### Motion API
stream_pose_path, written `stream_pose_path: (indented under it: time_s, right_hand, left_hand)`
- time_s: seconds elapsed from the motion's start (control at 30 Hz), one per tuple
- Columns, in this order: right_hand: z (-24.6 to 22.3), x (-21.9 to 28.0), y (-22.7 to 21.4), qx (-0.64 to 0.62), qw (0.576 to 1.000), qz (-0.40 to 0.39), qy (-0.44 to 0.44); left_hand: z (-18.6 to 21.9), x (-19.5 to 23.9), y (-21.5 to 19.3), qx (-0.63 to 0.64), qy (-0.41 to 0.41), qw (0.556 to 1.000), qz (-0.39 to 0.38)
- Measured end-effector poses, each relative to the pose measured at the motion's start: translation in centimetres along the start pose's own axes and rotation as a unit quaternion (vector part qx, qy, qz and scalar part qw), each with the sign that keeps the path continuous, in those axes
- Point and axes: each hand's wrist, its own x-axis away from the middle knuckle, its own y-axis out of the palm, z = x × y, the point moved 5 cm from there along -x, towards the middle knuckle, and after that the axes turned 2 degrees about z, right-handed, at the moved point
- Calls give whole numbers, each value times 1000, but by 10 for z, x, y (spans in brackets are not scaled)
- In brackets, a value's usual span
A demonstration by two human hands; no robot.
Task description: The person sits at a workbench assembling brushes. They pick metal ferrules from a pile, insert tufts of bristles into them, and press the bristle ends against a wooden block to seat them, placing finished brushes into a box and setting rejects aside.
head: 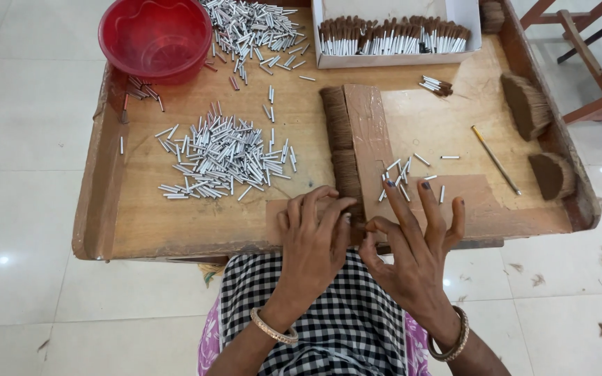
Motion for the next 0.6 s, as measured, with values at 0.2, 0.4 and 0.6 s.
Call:
stream_pose_path:
  time_s: [0.2, 0.4, 0.6]
  right_hand:
    - [-12, 4, -14, 77, 996, 40, -23]
    - [-14, -15, -23, -171, 981, 4, 96]
    - [-12, -4, -11, -335, 933, 82, 104]
  left_hand:
    - [12, 5, -9, 66, 9, 998, -5]
    - [12, 13, -20, 59, 17, 998, 27]
    - [6, 19, -27, 174, -27, 984, 21]
